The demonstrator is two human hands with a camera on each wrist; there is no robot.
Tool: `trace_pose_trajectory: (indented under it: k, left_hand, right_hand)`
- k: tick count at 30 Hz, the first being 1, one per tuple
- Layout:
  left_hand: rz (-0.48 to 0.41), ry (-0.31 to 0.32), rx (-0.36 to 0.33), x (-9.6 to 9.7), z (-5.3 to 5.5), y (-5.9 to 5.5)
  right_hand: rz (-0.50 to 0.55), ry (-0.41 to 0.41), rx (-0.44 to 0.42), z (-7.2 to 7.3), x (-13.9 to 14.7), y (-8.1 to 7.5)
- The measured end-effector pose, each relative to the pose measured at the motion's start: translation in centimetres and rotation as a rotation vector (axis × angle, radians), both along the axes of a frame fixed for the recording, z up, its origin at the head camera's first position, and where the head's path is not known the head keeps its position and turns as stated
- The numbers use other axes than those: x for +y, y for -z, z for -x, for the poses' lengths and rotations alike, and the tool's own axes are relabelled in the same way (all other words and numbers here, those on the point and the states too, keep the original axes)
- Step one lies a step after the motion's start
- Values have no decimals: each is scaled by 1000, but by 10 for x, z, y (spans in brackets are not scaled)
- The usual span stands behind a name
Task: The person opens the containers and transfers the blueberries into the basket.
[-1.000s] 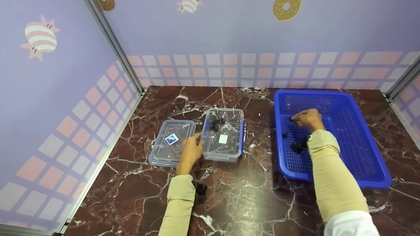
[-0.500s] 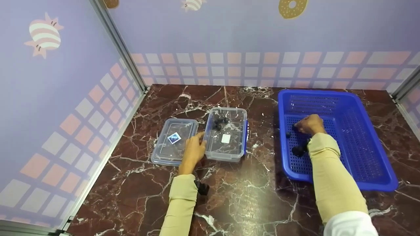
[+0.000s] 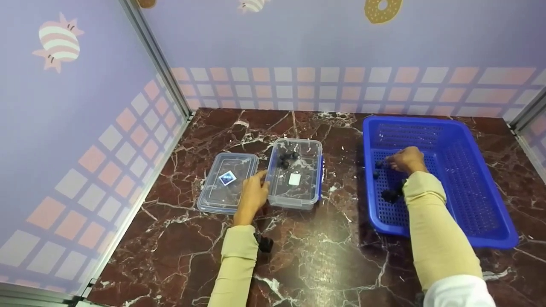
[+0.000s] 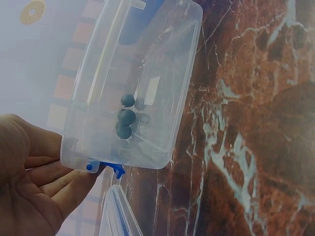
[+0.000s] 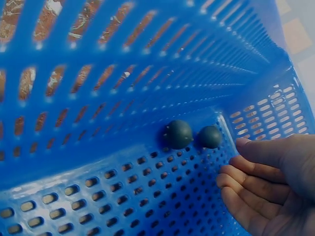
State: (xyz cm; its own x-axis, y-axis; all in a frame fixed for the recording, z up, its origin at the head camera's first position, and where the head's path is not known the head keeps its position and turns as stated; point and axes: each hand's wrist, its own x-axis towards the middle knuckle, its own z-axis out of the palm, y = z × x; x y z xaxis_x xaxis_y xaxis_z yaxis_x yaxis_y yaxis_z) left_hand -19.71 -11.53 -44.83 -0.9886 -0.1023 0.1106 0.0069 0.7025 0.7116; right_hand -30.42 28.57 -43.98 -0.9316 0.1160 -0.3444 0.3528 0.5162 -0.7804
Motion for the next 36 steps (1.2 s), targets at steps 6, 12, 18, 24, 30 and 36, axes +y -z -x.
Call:
trace_pose_trajectory:
  k: [6,12,18,24,30,36]
  left_hand:
    - [0,2,2,0,1,0]
    - [24,5,40,-2,0,1]
    - [38,-4,32,-2,-1,0]
    - [41,-9,17,0,-2,0]
    - [37,-14,12,1,-2,-1]
    - [33,-10,14,2,-1,-1]
  right_hand:
    - [-57,-8,45,-1,1,-12]
    - [-62,4,110,3,-8,-31]
    - [-27,4,209,8,-28,-50]
    - [6,-18,330,12,-53,-65]
    - [-68,-62,404,11,-76,-77]
    - [-33,-80,411,10,-99,-81]
